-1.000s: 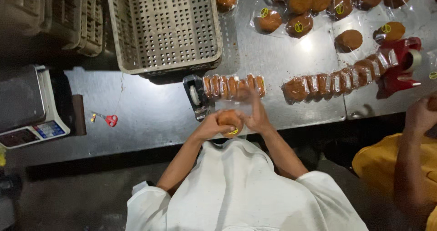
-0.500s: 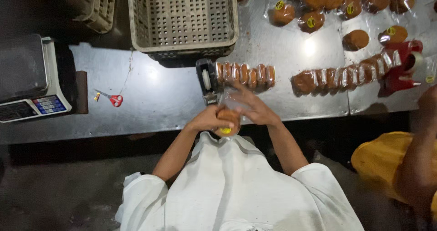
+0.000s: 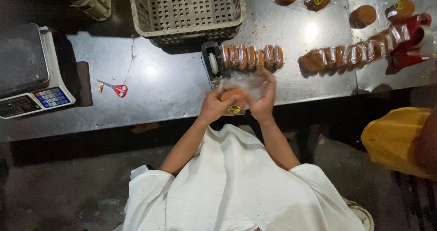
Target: The person tapes plastic food packages closed using a tabletop tape dispenser, handling the small round and rectangular baked goods one at a time and placing them into a plastic crate.
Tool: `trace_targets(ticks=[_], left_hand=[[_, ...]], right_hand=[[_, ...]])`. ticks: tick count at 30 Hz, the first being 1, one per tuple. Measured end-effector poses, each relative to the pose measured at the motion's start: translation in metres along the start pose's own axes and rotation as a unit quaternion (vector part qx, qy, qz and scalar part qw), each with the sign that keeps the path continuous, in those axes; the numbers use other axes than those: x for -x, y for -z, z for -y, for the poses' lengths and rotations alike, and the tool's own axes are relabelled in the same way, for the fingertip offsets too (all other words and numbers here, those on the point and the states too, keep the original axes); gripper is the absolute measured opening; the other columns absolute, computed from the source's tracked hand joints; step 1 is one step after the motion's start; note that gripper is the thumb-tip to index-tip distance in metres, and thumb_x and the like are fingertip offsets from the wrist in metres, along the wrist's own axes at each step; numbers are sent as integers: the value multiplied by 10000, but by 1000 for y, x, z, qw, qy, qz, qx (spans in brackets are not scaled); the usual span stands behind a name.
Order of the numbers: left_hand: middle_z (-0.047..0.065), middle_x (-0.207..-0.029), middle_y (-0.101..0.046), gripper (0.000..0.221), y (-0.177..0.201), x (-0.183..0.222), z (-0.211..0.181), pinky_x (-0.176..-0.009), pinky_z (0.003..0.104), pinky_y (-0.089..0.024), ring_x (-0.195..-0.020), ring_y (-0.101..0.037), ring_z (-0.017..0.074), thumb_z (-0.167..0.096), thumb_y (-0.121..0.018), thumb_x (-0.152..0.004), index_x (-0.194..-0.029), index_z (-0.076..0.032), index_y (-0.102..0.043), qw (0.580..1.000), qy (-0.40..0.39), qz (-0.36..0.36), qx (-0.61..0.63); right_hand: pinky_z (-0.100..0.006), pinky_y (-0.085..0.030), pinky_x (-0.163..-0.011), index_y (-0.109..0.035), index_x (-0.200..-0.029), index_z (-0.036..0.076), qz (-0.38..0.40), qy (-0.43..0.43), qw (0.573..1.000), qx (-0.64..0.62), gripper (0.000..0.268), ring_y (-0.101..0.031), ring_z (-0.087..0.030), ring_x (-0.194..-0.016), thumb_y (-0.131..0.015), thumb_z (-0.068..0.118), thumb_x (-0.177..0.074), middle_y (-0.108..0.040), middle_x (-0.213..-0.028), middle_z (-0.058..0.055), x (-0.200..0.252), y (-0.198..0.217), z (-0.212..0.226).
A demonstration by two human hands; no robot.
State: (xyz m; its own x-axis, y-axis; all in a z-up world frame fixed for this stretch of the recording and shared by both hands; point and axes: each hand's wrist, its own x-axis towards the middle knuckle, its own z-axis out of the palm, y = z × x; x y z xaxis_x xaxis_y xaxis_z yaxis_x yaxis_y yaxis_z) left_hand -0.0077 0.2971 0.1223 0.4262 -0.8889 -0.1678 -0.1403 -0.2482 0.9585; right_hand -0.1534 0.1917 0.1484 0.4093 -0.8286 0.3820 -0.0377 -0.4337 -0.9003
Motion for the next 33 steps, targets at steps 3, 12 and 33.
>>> trace_targets(ticks=[3, 12, 33], left_hand=[[15, -1068, -795, 421, 3, 7, -4, -746, 326, -639, -855, -769, 152, -299, -759, -824, -1225, -179, -722, 992, -100, 29, -68], [98, -923, -776, 339, -5, 8, 10, -760, 406, -583, -877, -742, 290, -399, -837, -872, -975, -100, -714, 955, -60, 26, -288], [53, -1054, -792, 347, -50, -61, -48, -807, 334, -653, -902, -767, 180, -273, -465, -1057, -1242, -80, -687, 973, 79, -38, 213]], right_hand=[[-432, -469, -835, -525, -1051, 3, 10, 222, 969, 104, 599, -517, -234, -1031, -785, 507, -858, -568, -1064, -125, -30, -2, 51], [-397, -473, -693, -608, -822, 76, -4, 104, 951, 292, 305, -572, -203, -751, -856, 202, -948, -607, -803, -56, -32, 22, -55], [-295, -551, -832, -428, -1435, -17, -11, 41, 995, 91, 516, -683, -161, -941, -610, 252, -1034, -711, -1106, -99, -29, 14, -62]])
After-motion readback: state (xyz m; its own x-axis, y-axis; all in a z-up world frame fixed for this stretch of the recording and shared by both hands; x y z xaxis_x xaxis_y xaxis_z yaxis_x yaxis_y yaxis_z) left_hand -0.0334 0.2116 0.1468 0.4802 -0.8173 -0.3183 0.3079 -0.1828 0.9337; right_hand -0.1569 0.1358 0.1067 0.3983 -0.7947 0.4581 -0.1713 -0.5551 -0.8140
